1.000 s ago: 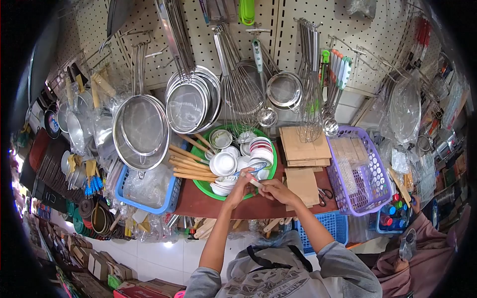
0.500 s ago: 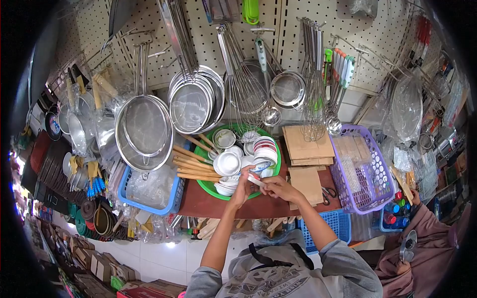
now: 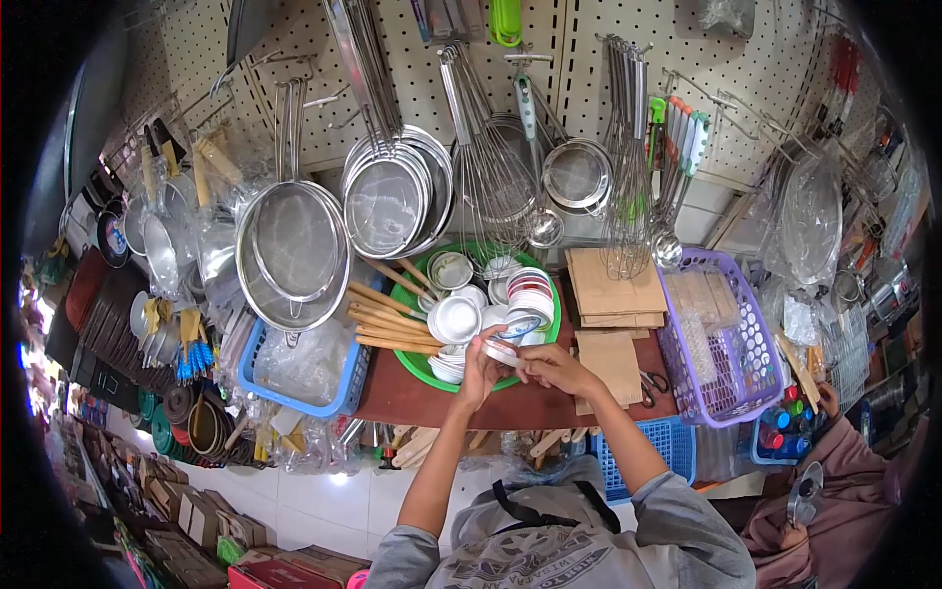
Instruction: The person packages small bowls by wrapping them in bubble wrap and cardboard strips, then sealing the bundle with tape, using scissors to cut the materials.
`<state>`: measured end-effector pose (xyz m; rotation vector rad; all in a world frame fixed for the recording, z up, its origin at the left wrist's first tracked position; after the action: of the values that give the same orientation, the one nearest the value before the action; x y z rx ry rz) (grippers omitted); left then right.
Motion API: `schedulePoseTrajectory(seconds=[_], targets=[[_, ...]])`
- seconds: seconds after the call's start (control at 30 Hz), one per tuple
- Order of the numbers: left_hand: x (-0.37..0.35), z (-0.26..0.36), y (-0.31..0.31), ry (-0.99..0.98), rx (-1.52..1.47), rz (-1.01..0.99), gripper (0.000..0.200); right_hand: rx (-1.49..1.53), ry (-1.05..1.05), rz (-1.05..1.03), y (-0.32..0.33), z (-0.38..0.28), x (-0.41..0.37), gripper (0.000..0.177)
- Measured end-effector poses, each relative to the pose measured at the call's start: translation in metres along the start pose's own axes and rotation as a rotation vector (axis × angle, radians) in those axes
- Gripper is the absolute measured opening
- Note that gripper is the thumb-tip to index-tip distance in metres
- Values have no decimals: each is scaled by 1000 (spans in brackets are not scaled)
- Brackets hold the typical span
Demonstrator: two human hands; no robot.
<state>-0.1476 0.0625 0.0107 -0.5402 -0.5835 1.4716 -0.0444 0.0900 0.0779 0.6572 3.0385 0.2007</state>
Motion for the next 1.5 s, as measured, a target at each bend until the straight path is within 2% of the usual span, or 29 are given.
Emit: schedulePoseTrajectory(seconds=[0.03,0.13,0.23,0.33,0.47,0.57,0.67,0.77,0.87,0.97,1.07,1.17,1.37,1.5], targets=[[-1,-2,0,18,-20,-21,56,-20,4,13,0,2,1,19],[-3,1,-1,-110,149,32,63,-70,15,46,1,9,4,21],[0,-1,1,-96,227,62,64,-59,9,58,3,10,2,22],[2,-1,6,-82,177,106,60,7,-11,36,5,10,-1,23],[2,-5,-1,37,-12,-45,66,11,9,-13,1,-3,-3,22],[-2,4,-12,-41,127,30,69,-72,-11,-10,4,6,-1,22],[-1,4,-16,-59,245,67,63,-79,-29,-18,10,14,1,22],[0,4,-5,-74,214,132,62,-29,-41,-46,9,0,1,22],[4,-6,3,31,62,-67,69,7,-36,-89,7,0,3,21],[2,-3,2,-33,21,53,60,-54,-13,-119,11,8,8,20],[-3,9,-19,-118,346,156,63,-101,-27,-115,12,9,7,20],[-1,9,-10,-151,357,189,68,-66,-16,-127,14,14,8,20],[1,9,-6,-122,153,133,77,-27,50,-216,9,2,9,22],[-2,6,3,-123,120,170,79,-65,79,-207,6,-7,11,22]])
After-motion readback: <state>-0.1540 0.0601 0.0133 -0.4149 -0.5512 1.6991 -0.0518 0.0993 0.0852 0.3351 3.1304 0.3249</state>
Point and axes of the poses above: each hand's wrist, its own x-axis towards the middle knuckle, its own y-axis out of the back of the hand, z = x × y, the point moved 9 cm from there along x, towards the middle knuckle, and after that the axes turned 2 degrees about y, right-handed, at the moved point
